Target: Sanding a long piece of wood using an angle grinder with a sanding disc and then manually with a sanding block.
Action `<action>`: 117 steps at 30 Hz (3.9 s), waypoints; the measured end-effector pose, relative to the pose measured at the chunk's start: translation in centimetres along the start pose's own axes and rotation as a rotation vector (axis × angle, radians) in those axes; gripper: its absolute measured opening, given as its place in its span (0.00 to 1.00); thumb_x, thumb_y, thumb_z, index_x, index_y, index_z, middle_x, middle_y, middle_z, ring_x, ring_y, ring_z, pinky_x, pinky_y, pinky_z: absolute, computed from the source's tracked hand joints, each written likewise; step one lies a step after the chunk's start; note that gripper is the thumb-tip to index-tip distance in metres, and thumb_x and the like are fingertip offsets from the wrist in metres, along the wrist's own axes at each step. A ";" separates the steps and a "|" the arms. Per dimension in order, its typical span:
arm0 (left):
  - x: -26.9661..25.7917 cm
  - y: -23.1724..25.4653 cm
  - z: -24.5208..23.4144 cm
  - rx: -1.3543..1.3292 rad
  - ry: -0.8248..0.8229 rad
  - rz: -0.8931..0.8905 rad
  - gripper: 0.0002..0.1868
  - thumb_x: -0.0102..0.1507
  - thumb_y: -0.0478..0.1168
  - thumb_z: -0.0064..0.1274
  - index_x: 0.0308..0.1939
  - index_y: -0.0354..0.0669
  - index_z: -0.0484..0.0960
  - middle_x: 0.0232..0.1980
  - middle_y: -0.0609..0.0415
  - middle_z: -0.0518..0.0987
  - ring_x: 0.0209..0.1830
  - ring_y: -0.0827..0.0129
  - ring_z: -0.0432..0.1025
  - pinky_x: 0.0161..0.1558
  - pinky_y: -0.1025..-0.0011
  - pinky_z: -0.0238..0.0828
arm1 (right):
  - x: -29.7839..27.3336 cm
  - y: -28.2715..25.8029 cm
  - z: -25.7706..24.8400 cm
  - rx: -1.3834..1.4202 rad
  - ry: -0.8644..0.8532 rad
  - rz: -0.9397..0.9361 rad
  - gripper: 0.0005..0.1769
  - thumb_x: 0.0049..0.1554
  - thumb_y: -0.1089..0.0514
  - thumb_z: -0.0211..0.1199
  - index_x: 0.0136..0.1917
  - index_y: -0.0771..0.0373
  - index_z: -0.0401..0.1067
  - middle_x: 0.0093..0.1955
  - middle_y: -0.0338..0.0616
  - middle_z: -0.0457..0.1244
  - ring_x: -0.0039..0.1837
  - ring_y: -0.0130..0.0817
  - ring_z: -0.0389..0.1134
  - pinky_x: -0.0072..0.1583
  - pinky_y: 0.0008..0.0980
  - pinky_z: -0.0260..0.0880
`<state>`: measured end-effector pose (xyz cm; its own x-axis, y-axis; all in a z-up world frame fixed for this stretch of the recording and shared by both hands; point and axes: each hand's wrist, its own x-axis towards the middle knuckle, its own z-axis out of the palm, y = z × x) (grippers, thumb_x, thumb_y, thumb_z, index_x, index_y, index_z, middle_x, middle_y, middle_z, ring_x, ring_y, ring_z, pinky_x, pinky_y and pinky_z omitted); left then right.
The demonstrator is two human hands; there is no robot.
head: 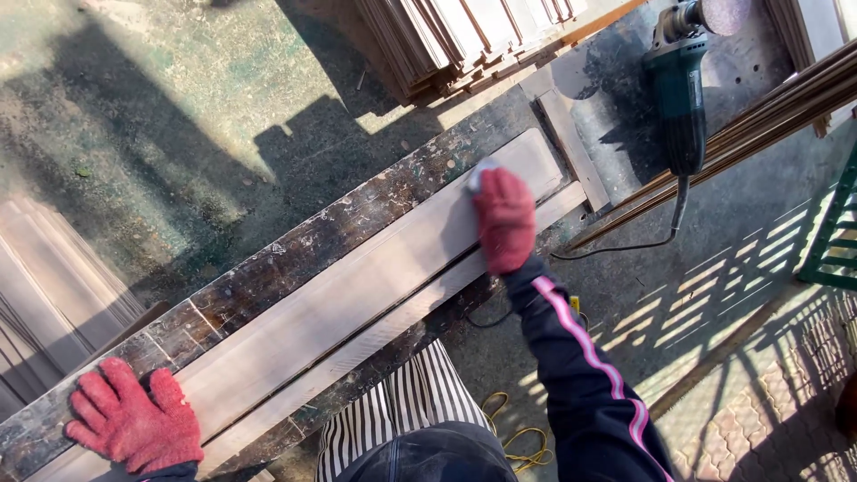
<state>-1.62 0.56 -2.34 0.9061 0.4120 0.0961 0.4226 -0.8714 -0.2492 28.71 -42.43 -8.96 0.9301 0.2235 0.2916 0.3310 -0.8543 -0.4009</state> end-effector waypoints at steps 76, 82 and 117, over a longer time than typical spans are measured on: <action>0.7 0.0 -1.6 0.138 0.015 -0.014 0.26 0.72 0.54 0.50 0.63 0.35 0.77 0.59 0.41 0.72 0.55 0.50 0.64 0.59 0.57 0.59 | 0.0 10.4 2.3 -0.318 -0.012 0.478 0.14 0.60 0.52 0.59 0.54 0.57 0.81 0.48 0.48 0.71 0.48 0.53 0.70 0.52 0.46 0.68; 0.1 0.2 -1.6 0.117 0.024 -0.006 0.28 0.72 0.52 0.52 0.66 0.31 0.78 0.63 0.37 0.73 0.58 0.47 0.65 0.61 0.54 0.59 | -4.3 -8.7 0.1 -0.009 0.022 -0.103 0.21 0.50 0.67 0.69 0.56 0.64 0.67 0.55 0.48 0.64 0.54 0.42 0.64 0.57 0.41 0.71; -1.0 -2.4 4.5 -0.140 -0.238 -0.268 0.43 0.69 0.67 0.32 0.80 0.46 0.62 0.80 0.35 0.61 0.81 0.41 0.48 0.74 0.35 0.36 | -14.5 -30.6 1.1 0.416 -0.362 -0.721 0.19 0.48 0.61 0.63 0.53 0.69 0.72 0.61 0.56 0.63 0.62 0.50 0.63 0.65 0.48 0.64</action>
<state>-3.63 3.41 -6.18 0.7402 0.6663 -0.0905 0.6576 -0.7454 -0.1097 5.24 -19.05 -1.87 0.4446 0.8324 0.3309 0.8180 -0.2269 -0.5285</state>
